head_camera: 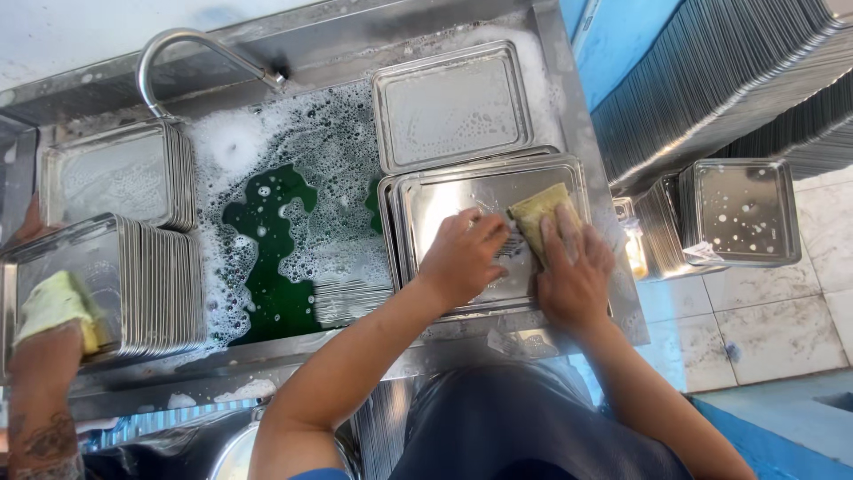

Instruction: The person scrubs multiple stainless steel food trays with a sponge in a soapy sink, rinses them under running water, and stacks the cleaned trays on the sink's edge. The person repeats this process for several trays throughout the clip.

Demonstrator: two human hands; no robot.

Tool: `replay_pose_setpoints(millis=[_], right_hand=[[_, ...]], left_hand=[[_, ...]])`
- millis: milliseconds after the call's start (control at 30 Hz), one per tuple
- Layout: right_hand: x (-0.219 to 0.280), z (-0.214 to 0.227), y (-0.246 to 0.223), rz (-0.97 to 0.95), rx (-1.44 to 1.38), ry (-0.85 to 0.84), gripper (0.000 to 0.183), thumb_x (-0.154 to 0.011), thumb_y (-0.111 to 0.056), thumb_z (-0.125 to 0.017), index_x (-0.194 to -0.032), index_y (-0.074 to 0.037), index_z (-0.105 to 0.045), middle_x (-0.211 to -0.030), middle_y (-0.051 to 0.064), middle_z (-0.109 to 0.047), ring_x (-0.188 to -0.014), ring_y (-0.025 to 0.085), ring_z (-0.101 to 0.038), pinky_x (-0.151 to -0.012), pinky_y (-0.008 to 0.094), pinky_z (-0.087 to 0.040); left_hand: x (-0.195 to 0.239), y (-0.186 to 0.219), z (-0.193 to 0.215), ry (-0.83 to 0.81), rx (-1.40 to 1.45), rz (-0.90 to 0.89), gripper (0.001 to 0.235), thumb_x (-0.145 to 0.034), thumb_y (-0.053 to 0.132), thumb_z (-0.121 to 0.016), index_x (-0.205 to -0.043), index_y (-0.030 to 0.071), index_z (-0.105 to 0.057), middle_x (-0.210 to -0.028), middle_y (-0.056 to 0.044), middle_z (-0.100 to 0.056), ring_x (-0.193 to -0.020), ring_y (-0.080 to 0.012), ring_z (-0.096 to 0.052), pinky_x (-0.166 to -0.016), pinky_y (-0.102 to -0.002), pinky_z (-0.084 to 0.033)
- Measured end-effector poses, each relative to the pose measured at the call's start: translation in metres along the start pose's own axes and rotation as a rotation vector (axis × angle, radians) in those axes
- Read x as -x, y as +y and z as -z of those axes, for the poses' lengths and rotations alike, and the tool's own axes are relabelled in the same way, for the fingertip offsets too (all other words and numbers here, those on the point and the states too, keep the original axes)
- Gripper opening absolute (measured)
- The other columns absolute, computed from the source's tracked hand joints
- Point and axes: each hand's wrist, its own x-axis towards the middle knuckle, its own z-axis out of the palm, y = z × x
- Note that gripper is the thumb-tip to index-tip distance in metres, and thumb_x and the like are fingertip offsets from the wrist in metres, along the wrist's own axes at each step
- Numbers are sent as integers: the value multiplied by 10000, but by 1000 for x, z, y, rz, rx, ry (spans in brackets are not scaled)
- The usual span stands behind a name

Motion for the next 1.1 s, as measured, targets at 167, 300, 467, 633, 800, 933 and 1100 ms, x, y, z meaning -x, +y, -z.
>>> replay_pose_setpoints(millis=[167, 300, 467, 633, 800, 933, 1100], right_hand=[[-4, 3, -1, 1, 63, -23, 848, -746, -148, -648, -1557, -130, -401, -1665, 134, -318, -1403, 435, -329, -1132, 621, -248], [1, -4, -8, -33, 81, -9, 850, -752, -157, -649, -1562, -127, -392, -1671, 133, -309, -1420, 422, -322, -1137, 618, -240], [-3, -2, 1, -37, 73, -36, 866, -740, -174, -657, -1561, -134, -386, -1666, 134, -301, -1453, 435, -280, -1127, 633, -214], [-9, 9, -22, 131, -4, -8, 721, -898, -284, -646, -1543, -101, -381, -1635, 248, -306, -1493, 458, -246, -1189, 639, -177], [5, 16, -85, 550, -196, -164, 795, -783, -493, -719, -1442, -119, -480, -1523, 199, -458, -1426, 401, -373, -1121, 634, -226], [-38, 51, -64, 137, -81, -308, 763, -771, -461, -757, -1432, -170, -510, -1485, 149, -499, -1442, 358, -402, -1172, 577, -285], [-86, 51, -58, 199, 33, -60, 781, -779, -343, -746, -1480, -102, -501, -1518, 225, -473, -1448, 430, -365, -1170, 572, -289]], left_hand=[[0, 5, -20, 79, 64, -83, 106, -843, 80, -640, -929, 76, -701, -1026, -75, -644, -1049, -296, -615, -920, -404, -515], [6, 11, -33, 40, 141, -36, 128, -833, 52, -610, -941, 65, -678, -1020, -109, -644, -1032, -324, -611, -912, -414, -526], [29, 51, -26, -468, 246, -214, 135, -867, 128, -633, -975, 153, -709, -1026, -77, -705, -1077, -294, -642, -988, -454, -515], [5, 5, 4, 5, 370, -147, 399, -840, 215, -712, -1210, 76, -656, -1274, -146, -657, -1242, -367, -588, -1105, -481, -433], [-41, -77, 9, 208, -188, 110, 459, -975, 429, -619, -1224, 43, -619, -1182, -151, -661, -1099, -380, -621, -953, -512, -479], [-56, -87, 18, -87, -129, 309, 547, -998, 528, -525, -1179, 22, -628, -1161, -193, -669, -1066, -408, -640, -923, -516, -497], [-79, -85, 35, -251, 27, 522, 667, -1034, 640, -382, -1129, 46, -670, -1107, -200, -700, -1055, -404, -657, -920, -519, -495]])
